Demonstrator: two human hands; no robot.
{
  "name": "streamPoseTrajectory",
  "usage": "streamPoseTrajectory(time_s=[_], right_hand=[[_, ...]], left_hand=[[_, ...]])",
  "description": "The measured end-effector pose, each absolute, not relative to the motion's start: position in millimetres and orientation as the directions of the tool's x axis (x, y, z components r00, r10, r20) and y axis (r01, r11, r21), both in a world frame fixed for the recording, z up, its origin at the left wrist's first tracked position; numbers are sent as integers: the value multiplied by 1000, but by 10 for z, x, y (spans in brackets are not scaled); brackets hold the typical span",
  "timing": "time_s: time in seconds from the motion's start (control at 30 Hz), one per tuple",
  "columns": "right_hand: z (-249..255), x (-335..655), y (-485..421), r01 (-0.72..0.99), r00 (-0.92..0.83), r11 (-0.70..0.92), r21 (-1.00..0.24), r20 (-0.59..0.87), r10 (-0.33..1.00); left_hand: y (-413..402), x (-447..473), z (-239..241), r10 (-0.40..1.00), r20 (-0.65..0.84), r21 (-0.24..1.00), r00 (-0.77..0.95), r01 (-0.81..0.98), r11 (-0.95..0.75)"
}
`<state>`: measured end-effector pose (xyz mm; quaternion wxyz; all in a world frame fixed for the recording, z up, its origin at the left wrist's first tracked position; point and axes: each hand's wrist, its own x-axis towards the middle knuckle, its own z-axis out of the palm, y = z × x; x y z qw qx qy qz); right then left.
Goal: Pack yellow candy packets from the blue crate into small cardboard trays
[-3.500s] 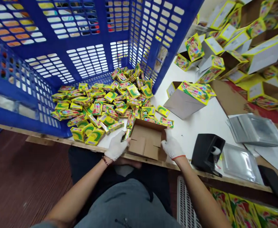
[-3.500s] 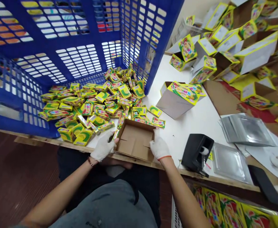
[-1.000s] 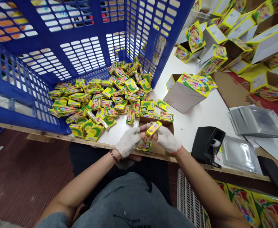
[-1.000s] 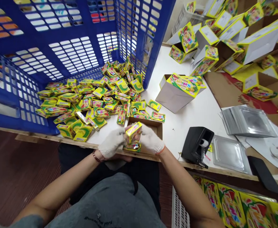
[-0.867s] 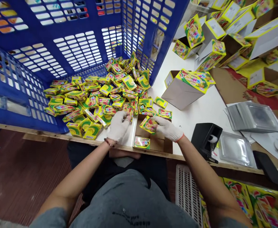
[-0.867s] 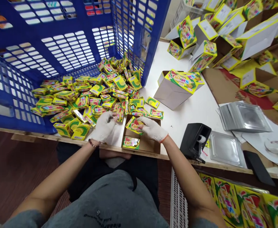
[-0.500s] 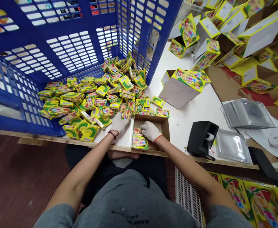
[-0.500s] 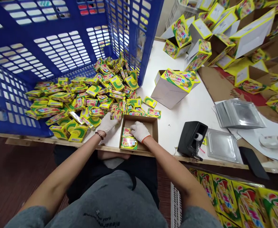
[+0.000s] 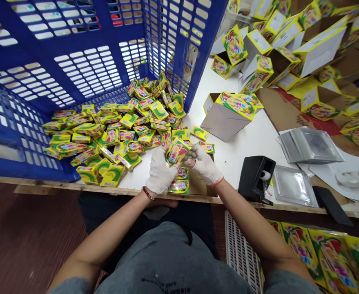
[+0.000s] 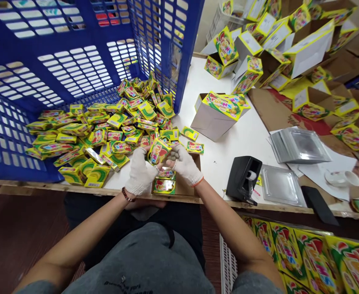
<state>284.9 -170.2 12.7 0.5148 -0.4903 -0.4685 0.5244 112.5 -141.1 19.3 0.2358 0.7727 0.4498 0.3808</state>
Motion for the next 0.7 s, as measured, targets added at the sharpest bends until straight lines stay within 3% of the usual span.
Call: streamPoseTrajectory(time_s=[0.07, 0.17, 0.27, 0.37, 0.47, 0.7], right_hand=[[106, 2861, -1754, 46, 76, -19, -999, -16, 997], [44, 2977, -1773, 329, 148, -4, -944, 47, 988], [-51, 3096, -1673, 655, 75, -12, -756, 49, 996], [-172, 3056, -1504, 863, -74, 10, -505, -106, 992], [-292, 2920, -1385, 926, -119, 37, -376, -197, 973], [-444, 2894, -1443, 954, -103, 74, -290, -88, 991]], left_hand=[[-1453, 1180, 206, 876, 341, 736, 343, 483, -475], [-1553, 1166, 223, 828, 300, 662, 475, 522, -539], [-1722, 1205, 233, 683, 104, 511, 723, 550, -660], [-1881, 1373, 186, 592, -131, 406, 795, 588, -699], [-1949, 1507, 77, 608, -259, 358, 750, 659, -661], [-1978, 1436, -65, 534, -334, 354, 777, 629, -693]])
